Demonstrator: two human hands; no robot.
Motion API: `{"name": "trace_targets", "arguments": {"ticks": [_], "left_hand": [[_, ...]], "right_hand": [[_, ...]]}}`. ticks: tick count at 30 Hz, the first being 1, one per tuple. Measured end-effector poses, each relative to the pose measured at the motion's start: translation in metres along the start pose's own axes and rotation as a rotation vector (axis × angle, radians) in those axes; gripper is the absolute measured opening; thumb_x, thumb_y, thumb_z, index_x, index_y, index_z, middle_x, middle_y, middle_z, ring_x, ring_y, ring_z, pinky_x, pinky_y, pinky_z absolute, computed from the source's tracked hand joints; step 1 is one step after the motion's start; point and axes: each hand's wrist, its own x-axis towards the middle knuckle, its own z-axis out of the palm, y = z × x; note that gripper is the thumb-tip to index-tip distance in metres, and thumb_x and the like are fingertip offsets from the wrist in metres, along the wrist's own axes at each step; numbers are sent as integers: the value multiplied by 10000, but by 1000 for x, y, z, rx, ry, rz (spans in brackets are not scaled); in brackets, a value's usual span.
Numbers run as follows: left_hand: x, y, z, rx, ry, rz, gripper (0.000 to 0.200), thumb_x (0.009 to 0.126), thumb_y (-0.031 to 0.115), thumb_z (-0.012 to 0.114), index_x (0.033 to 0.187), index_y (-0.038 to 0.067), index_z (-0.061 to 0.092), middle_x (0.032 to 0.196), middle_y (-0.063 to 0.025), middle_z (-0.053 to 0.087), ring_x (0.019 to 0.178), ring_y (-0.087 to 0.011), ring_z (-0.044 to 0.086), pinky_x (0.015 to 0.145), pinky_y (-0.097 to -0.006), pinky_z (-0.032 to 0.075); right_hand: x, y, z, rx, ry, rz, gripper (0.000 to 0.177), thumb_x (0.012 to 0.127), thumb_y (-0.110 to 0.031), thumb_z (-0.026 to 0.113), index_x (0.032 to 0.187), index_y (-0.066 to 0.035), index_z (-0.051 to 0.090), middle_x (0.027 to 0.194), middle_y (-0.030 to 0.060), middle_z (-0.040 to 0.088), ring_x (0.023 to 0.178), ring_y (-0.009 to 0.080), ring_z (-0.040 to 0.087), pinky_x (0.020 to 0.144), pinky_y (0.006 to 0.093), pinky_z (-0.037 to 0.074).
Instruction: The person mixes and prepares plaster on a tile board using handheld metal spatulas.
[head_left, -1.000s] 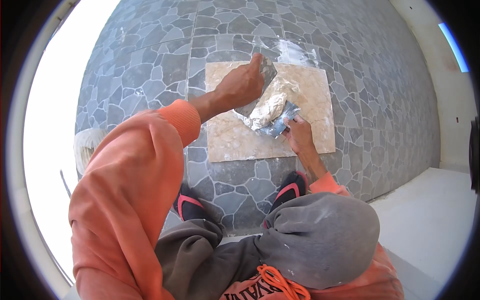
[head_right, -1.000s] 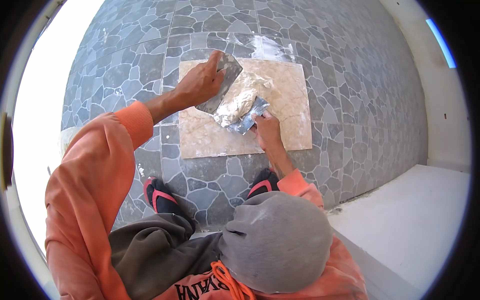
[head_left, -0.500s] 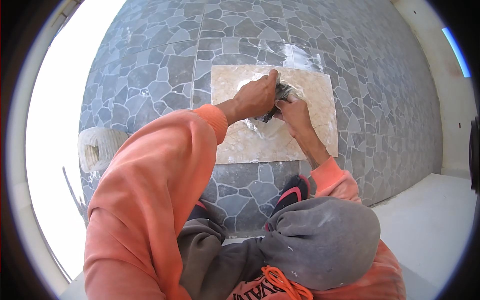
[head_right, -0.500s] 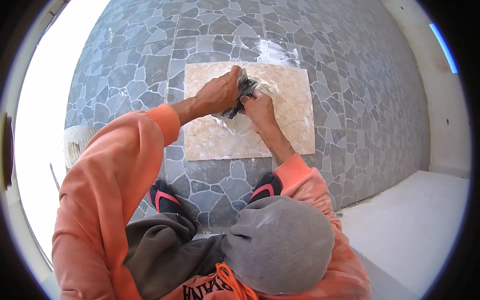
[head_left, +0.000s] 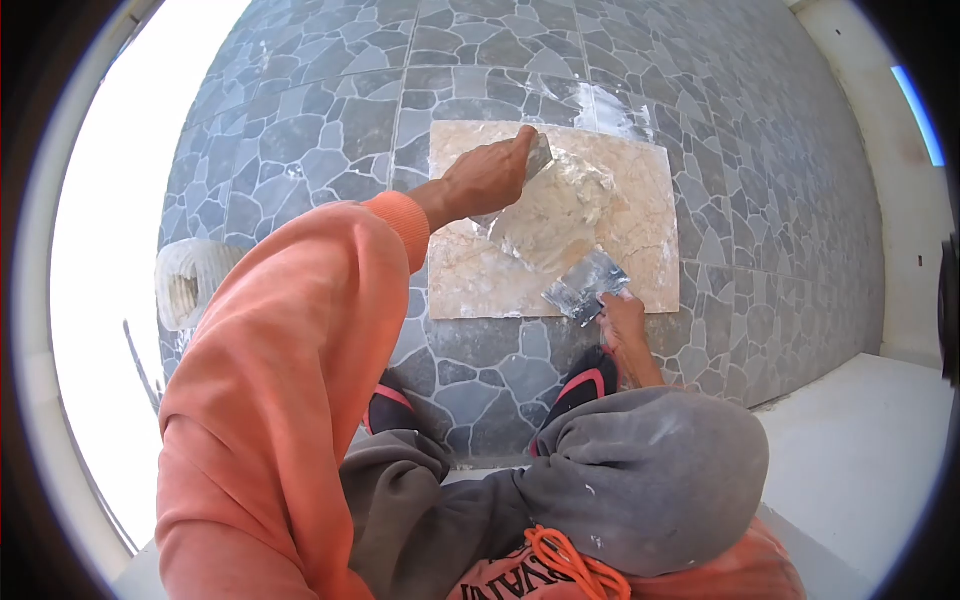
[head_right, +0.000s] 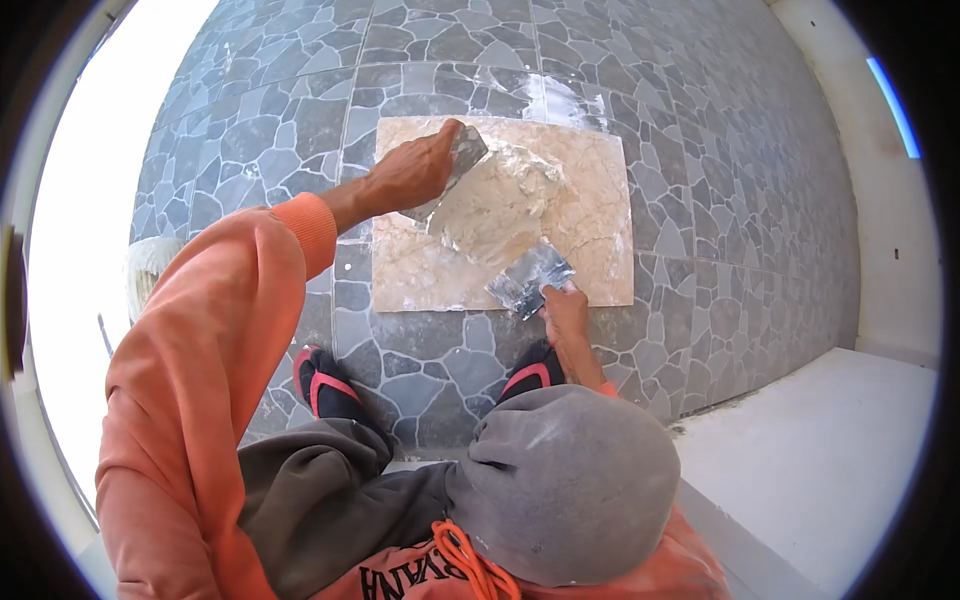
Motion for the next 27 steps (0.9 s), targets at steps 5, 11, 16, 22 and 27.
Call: {"name": "trace_targets", "arguments": {"ticks": [5,11,16,22,27], "left_hand": [[4,-13,-14,66,101,68,516,909,89,398,1379,-94,291,981,-314,640,899,-472,620,811,-522,473],[8,-8,-39,40,196,98,416,955,134,431,1301,-74,330,970,-339,629,895,-485,614,817,-529,466],[5,-10,-48,-9,166,80,400,980,157,441,1302,-57,339,972,-360,619,882,-495,619,820,-533,464],[2,-14,-56,-28,147,22,390,977,153,443,1308,-27,341,914,-345,629,827,-497,620,774,-547,450],[1,-17,-46,-15,184,100,397,947,119,447,1285,-61,340,900,-346,628,815,-494,621,757,-549,458]], "right_hand": [[5,37,30,63,30,7,250,842,13,589,1081,-51,554,862,27,553,673,152,490,635,342,436],[15,53,85,401,-42,34,358,855,33,583,1175,-119,531,928,17,536,785,154,531,700,372,437],[10,39,105,579,-210,-82,383,865,57,544,1214,-97,516,1089,37,560,960,201,547,886,428,429],[-3,2,121,514,-260,-139,360,894,55,504,1245,-27,495,1187,98,564,1116,261,562,982,455,456],[0,-27,134,384,-267,-173,336,907,49,485,1242,21,491,1205,148,563,1120,270,578,989,453,473]]}}
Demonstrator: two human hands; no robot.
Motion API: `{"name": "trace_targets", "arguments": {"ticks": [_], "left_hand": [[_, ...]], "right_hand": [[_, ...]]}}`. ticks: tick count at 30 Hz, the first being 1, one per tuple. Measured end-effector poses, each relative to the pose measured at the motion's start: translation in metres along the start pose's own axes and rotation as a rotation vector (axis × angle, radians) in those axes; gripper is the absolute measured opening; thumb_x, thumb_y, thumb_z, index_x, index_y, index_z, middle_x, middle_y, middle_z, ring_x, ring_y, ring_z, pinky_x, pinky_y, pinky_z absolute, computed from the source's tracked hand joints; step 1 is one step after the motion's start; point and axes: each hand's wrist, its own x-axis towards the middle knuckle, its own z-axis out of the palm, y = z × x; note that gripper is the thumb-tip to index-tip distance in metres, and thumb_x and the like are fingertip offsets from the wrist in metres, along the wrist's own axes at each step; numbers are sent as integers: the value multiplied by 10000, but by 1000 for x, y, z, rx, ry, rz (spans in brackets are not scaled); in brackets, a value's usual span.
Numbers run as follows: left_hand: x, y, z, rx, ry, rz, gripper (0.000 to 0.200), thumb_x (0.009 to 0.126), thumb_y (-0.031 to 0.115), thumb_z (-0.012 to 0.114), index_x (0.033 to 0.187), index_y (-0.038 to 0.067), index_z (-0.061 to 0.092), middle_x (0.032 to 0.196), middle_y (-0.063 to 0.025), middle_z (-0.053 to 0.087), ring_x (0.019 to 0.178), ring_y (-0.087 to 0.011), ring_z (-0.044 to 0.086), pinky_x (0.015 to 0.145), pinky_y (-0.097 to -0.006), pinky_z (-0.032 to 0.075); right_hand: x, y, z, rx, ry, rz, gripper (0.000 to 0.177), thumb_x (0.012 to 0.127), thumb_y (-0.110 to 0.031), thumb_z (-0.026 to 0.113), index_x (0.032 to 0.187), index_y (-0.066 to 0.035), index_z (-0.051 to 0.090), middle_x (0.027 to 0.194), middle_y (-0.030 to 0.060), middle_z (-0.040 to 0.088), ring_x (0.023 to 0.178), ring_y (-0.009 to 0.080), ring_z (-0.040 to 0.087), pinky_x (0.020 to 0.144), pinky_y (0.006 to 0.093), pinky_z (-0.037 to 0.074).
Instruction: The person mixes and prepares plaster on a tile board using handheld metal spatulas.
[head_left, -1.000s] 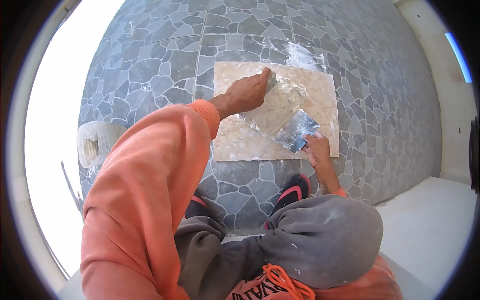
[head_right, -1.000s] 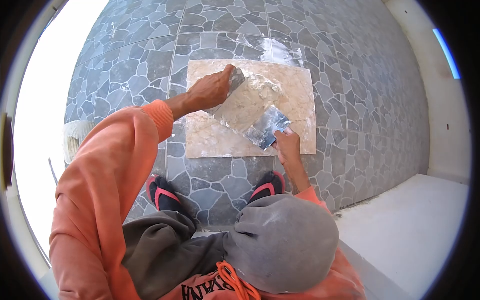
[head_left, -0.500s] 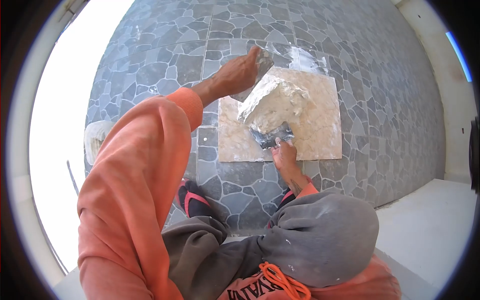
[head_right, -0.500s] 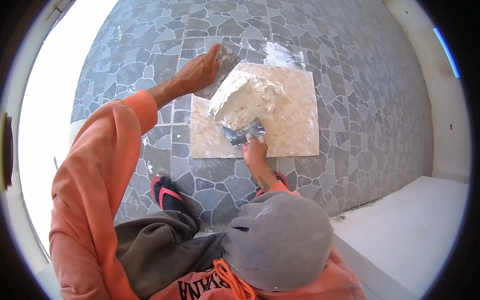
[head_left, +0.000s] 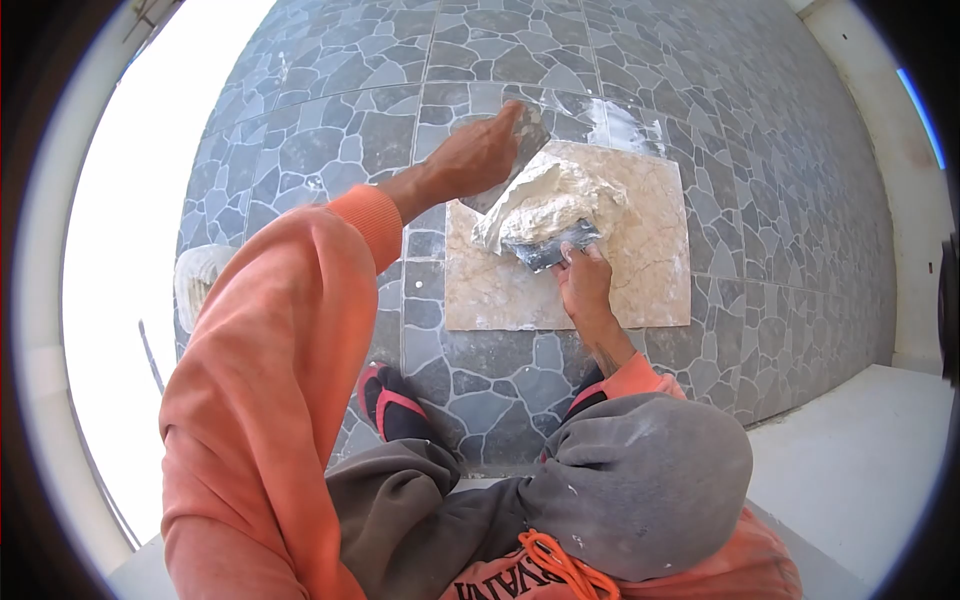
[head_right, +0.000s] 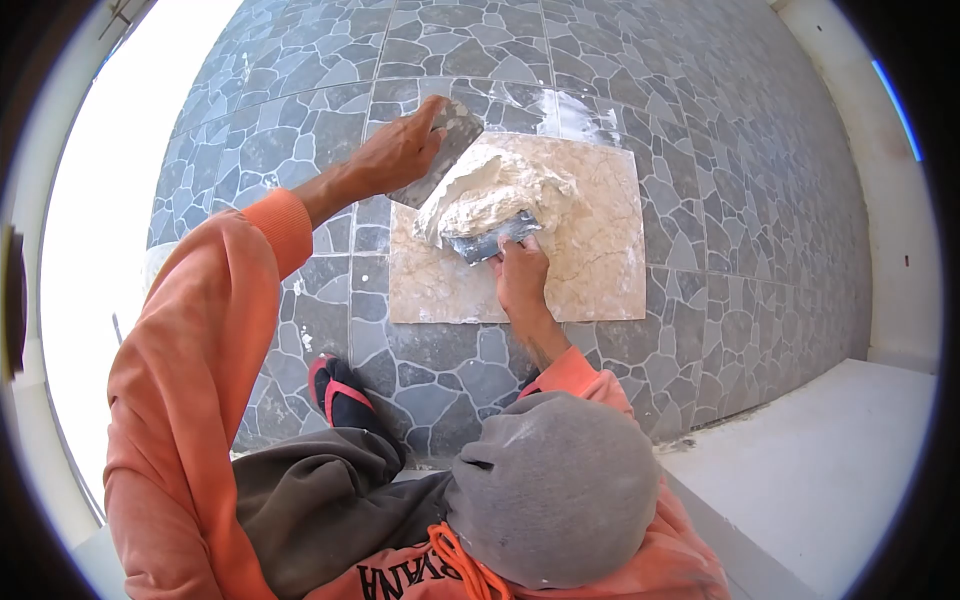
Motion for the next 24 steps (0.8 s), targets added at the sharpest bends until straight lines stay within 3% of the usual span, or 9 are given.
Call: {"name": "trace_targets", "arguments": {"ticks": [2,3,9,13,16,20,23,24], "left_hand": [[-1,-1,15,31,44,95,417,915,83,448,1283,-82,342,899,-348,630,811,-487,627,736,-547,468],[-3,15,10,12,-120,-29,393,960,121,451,1291,-61,341,1017,-343,616,889,-491,617,789,-547,467],[-10,42,53,-11,-161,55,400,886,41,463,1264,-40,360,998,-302,625,858,-465,624,745,-521,493],[-3,43,61,26,-136,-17,361,879,33,461,1226,-26,379,982,-284,622,884,-465,622,751,-525,497],[6,31,64,68,-116,-64,354,877,32,464,1217,-25,382,1002,-288,620,894,-469,620,759,-531,498],[9,28,55,81,-118,-145,421,877,29,431,1286,-43,361,1048,-298,615,901,-460,624,794,-521,496],[15,20,52,48,-87,-183,473,869,19,393,1334,-54,347,1062,-316,613,921,-458,619,821,-520,487],[16,18,49,53,-67,-200,469,865,23,393,1324,-65,346,1000,-324,623,913,-458,616,814,-523,479]], "right_hand": [[4,-10,10,-69,2,-10,290,914,36,495,1203,42,512,1161,150,584,1063,262,606,948,435,504],[6,-15,16,-103,2,-14,268,917,29,500,1183,53,523,1139,151,595,1035,258,619,928,427,520],[19,-52,45,-431,-13,31,206,924,-15,530,1104,79,573,1020,129,643,895,230,662,818,378,574],[16,-72,46,-673,-44,-2,242,913,-2,530,1137,82,567,1031,127,648,896,206,663,771,356,575],[12,-86,37,-569,-97,4,265,901,7,534,1159,61,563,1041,120,645,900,215,661,786,369,569],[17,-123,-10,-524,-1,8,325,881,7,532,1206,21,542,1058,107,630,920,239,660,829,438,554],[48,-139,-85,-534,170,-15,243,867,4,534,1103,36,583,943,105,639,822,220,659,732,434,570],[60,-142,-111,-558,208,30,253,864,9,531,1111,30,581,946,102,634,824,219,652,735,446,562]]}}
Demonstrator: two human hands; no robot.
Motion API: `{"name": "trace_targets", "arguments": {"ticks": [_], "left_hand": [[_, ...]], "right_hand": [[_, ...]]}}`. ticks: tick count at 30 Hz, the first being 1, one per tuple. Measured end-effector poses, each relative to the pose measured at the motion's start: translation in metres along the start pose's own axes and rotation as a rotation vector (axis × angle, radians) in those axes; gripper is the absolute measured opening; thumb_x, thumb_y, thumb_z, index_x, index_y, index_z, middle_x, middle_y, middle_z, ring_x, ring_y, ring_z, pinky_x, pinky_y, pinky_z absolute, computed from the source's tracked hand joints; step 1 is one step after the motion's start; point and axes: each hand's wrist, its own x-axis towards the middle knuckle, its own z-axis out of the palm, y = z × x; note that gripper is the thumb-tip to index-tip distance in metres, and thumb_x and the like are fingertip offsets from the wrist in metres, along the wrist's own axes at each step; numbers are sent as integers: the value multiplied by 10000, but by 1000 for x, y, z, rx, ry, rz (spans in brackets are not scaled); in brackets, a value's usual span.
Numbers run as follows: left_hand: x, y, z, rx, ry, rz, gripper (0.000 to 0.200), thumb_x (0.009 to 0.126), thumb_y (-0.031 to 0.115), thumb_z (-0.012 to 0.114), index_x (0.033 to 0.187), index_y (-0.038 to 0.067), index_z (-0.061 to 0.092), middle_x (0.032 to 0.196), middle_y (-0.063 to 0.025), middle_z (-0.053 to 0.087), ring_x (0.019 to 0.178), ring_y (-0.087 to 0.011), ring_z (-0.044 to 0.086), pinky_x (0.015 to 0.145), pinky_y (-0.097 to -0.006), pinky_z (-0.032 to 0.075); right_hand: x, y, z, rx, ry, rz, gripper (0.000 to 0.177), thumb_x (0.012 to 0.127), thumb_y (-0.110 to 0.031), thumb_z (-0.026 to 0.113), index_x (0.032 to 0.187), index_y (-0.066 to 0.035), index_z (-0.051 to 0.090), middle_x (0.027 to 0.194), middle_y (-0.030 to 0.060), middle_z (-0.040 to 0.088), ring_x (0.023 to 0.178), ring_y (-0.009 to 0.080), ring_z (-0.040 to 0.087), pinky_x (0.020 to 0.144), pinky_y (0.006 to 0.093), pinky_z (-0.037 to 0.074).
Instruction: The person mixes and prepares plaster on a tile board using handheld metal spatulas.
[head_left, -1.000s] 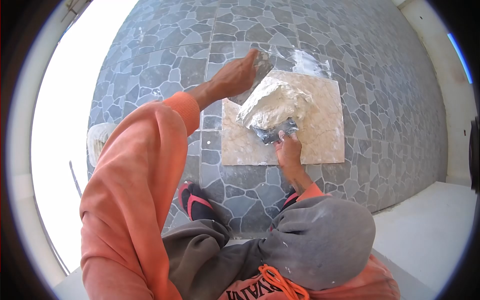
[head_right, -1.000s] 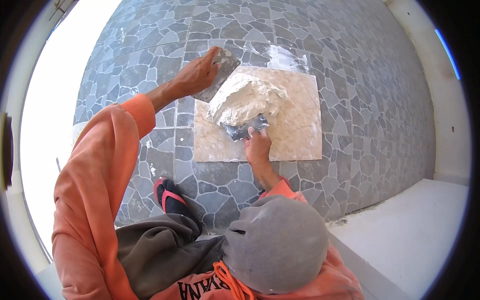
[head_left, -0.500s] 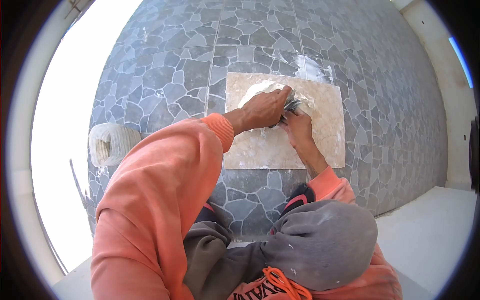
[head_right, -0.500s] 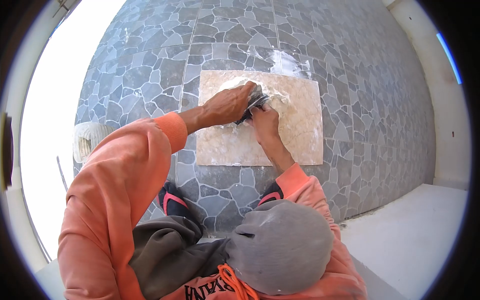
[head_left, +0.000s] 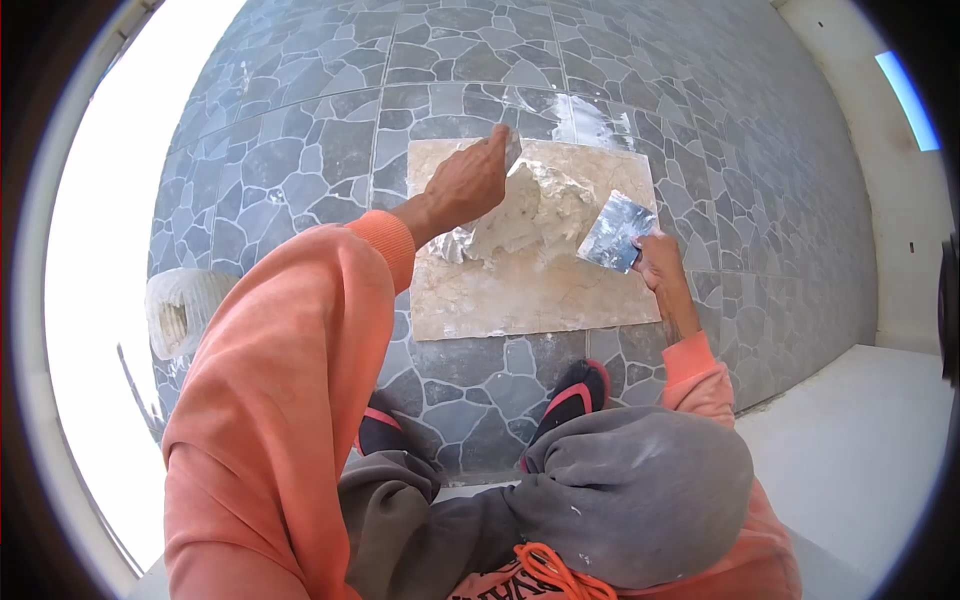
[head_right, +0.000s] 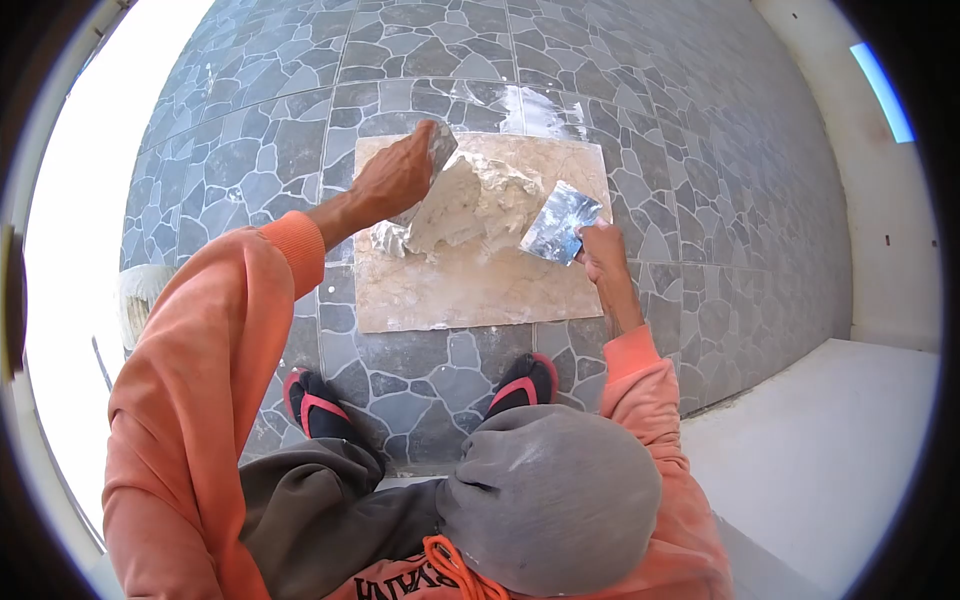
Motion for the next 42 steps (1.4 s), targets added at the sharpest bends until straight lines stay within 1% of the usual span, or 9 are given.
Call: {"name": "trace_targets", "arguments": {"ticks": [5,10,13,21,24,27,32,40,42], "left_hand": [[6,-6,-11,-47,123,40,445,889,64,419,1295,-106,350,898,-350,619,865,-493,601,791,-547,453],[14,-9,-8,-97,202,42,482,940,134,457,1334,-104,313,922,-385,606,875,-533,590,811,-568,435],[11,1,-10,-94,196,48,439,882,66,436,1258,-146,350,815,-349,611,777,-493,599,736,-546,460],[15,16,8,-159,150,69,400,877,68,446,1236,-90,368,891,-342,612,869,-479,600,792,-532,464],[19,26,13,-212,130,63,441,920,116,469,1278,-117,360,958,-388,598,912,-518,586,825,-553,449],[25,31,24,-218,176,75,354,869,53,455,1197,-54,376,891,-327,620,851,-481,608,763,-546,475],[22,36,35,-231,83,20,300,863,61,472,1137,-26,385,955,-323,610,906,-493,603,792,-542,481],[37,13,24,-156,87,-77,355,827,40,481,1164,-55,422,1013,-313,609,961,-486,602,839,-529,482],[37,6,14,-168,107,-71,378,828,33,463,1188,-71,410,1008,-308,616,959,-484,602,842,-528,478]], "right_hand": [[53,26,-41,-170,13,191,339,859,4,538,1197,-12,545,1006,95,604,884,239,623,762,468,531],[82,24,1,-229,-123,117,320,891,0,529,1208,-31,566,1022,66,615,857,210,621,732,460,530],[78,15,20,-136,-248,90,301,910,17,507,1197,-32,585,1023,64,626,852,188,636,747,428,565],[34,-23,58,-157,-300,13,219,877,27,545,1080,1,625,930,84,650,785,183,654,716,395,584],[19,-37,82,-195,-309,-22,244,877,11,552,1110,25,622,922,77,646,772,181,656,702,385,591],[12,-44,105,-274,-313,-108,205,855,5,552,1041,33,634,866,82,654,733,181,658,658,380,591],[-8,-65,130,-365,-346,-149,214,857,-19,555,1045,47,633,851,77,658,701,163,650,625,352,587],[-40,-115,131,-306,-369,-258,175,837,-42,571,971,55,630,787,61,636,637,122,613,582,292,567],[-18,-128,107,-417,-348,-220,179,846,-34,576,1007,27,629,816,49,616,670,122,610,615,313,569]]}}
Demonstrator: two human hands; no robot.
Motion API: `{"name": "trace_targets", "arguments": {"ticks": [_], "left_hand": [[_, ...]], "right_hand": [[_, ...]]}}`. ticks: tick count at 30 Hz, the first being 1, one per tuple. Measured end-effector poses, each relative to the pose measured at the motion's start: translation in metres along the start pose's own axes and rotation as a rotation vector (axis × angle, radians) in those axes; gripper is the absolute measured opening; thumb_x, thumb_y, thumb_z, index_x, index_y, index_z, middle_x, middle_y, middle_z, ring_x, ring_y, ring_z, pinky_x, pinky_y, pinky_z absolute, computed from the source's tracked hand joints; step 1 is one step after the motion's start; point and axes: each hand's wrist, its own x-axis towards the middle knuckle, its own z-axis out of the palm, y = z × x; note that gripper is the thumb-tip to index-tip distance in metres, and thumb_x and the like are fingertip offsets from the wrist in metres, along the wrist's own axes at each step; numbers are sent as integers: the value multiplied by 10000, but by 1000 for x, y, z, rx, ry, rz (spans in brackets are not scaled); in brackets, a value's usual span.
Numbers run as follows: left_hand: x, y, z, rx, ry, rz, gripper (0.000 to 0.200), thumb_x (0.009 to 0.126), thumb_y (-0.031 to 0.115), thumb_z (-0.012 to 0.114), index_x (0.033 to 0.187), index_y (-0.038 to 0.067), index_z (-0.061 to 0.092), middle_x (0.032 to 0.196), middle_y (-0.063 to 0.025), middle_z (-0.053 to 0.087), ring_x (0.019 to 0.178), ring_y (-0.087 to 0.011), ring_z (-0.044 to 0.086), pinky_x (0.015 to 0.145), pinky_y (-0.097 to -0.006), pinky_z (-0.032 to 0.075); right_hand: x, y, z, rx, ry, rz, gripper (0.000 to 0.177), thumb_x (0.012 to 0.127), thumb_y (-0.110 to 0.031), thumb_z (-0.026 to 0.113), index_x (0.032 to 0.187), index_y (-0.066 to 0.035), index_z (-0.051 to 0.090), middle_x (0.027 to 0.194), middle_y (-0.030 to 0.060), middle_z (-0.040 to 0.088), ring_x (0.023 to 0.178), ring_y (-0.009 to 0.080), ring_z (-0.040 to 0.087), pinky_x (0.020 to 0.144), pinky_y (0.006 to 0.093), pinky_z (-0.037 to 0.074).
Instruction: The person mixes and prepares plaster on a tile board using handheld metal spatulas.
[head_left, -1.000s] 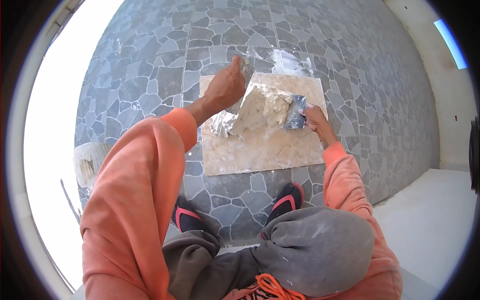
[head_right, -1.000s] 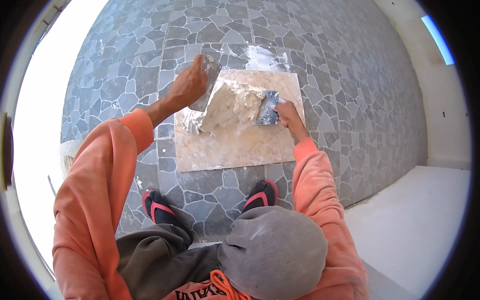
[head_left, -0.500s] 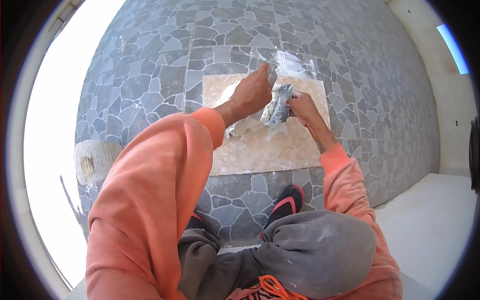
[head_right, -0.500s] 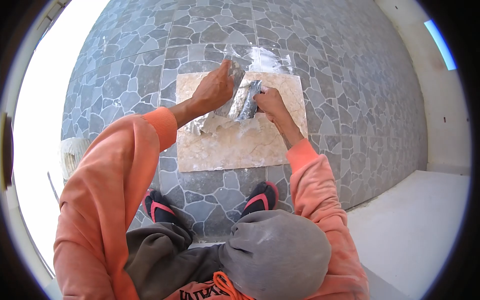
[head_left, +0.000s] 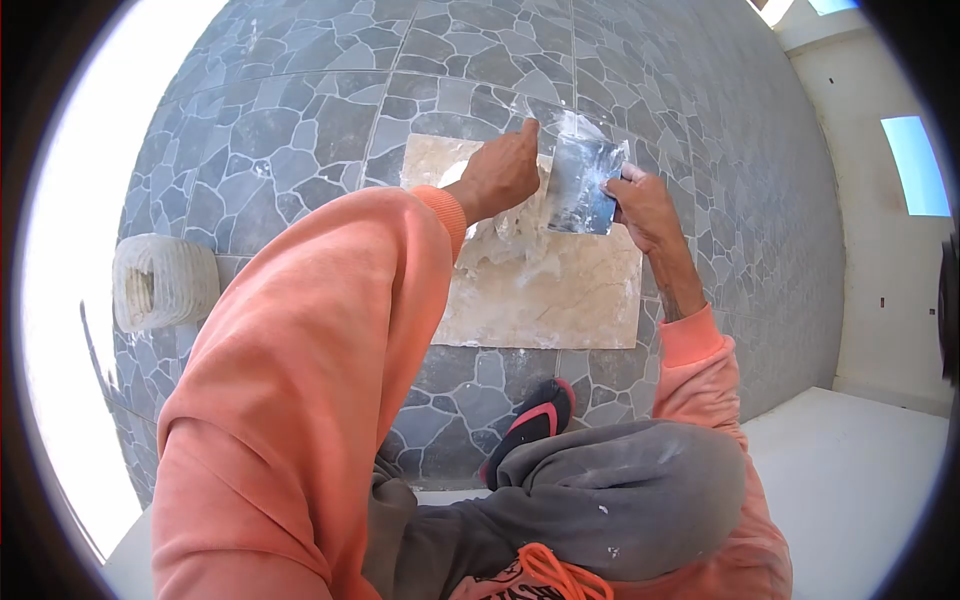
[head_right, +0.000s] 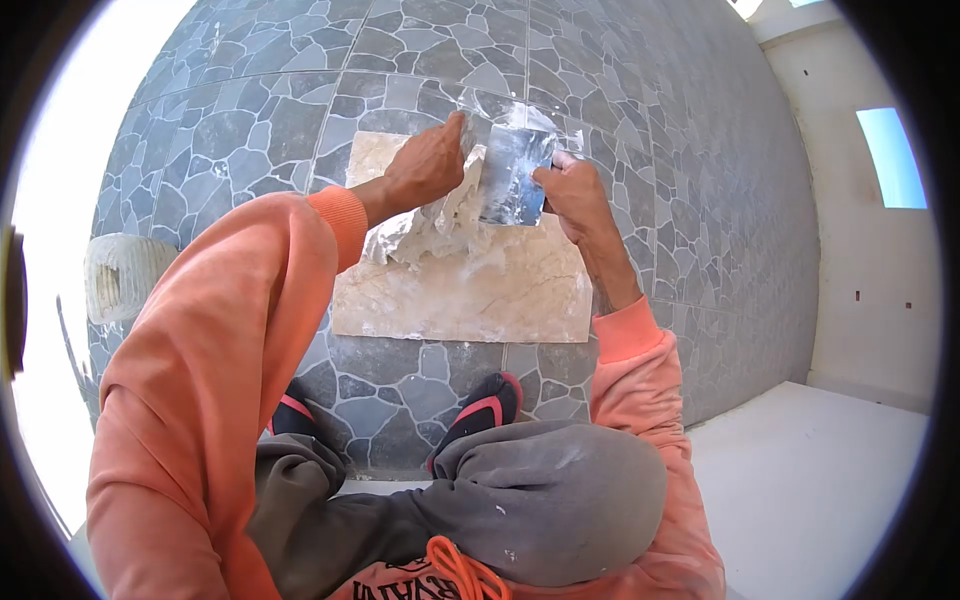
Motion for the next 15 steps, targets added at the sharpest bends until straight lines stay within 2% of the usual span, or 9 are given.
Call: {"name": "trace_targets", "arguments": {"ticks": [4,6,7,8,9,10,13,15], "left_hand": [[-7,-2,-31,-86,71,-23,402,837,32,437,1217,-93,395,970,-315,624,939,-483,599,833,-528,467],[-17,6,-54,-119,71,-68,376,851,47,433,1199,-92,399,932,-324,631,916,-484,598,819,-539,453],[-19,2,-57,-121,142,-28,382,872,74,447,1214,-90,404,922,-332,631,902,-496,598,819,-542,453],[-21,-3,-58,-115,213,11,390,893,102,461,1229,-88,409,912,-340,631,888,-508,598,819,-544,452],[-28,-7,-53,-110,268,47,399,915,129,475,1244,-86,413,902,-348,631,874,-519,598,819,-547,452],[-34,-3,-57,-104,210,-15,415,918,142,483,1258,-87,413,938,-356,627,907,-521,595,840,-543,448],[-46,5,-58,-17,154,-90,489,930,173,499,1335,-74,380,1049,-381,603,1010,-513,584,909,-527,431],[-52,11,-52,33,149,-100,511,933,178,498,1364,-63,365,1077,-390,594,1033,-511,582,924,-521,428]], "right_hand": [[-6,35,-42,-256,119,215,201,849,-25,567,1037,10,626,842,45,606,690,137,614,639,346,572],[-26,89,-57,-69,165,283,207,846,-19,558,1041,9,622,879,60,615,725,164,626,653,386,575],[-37,111,-62,-38,230,350,223,849,-11,551,1060,6,622,925,81,622,779,195,636,674,419,577],[-47,134,-65,125,236,377,241,847,-9,559,1079,4,623,921,90,620,785,203,637,672,422,578],[-53,156,-65,124,248,390,245,847,-9,560,1084,5,625,907,87,621,751,203,635,643,410,573],[-65,180,-65,126,266,418,250,848,-9,561,1088,7,626,894,84,622,717,202,633,614,398,568],[-69,235,-41,87,280,384,255,847,-24,571,1094,16,617,856,73,619,645,197,620,546,377,544],[-64,250,-10,59,280,261,279,844,-39,585,1115,22,602,845,68,623,610,197,612,500,362,516]]}}
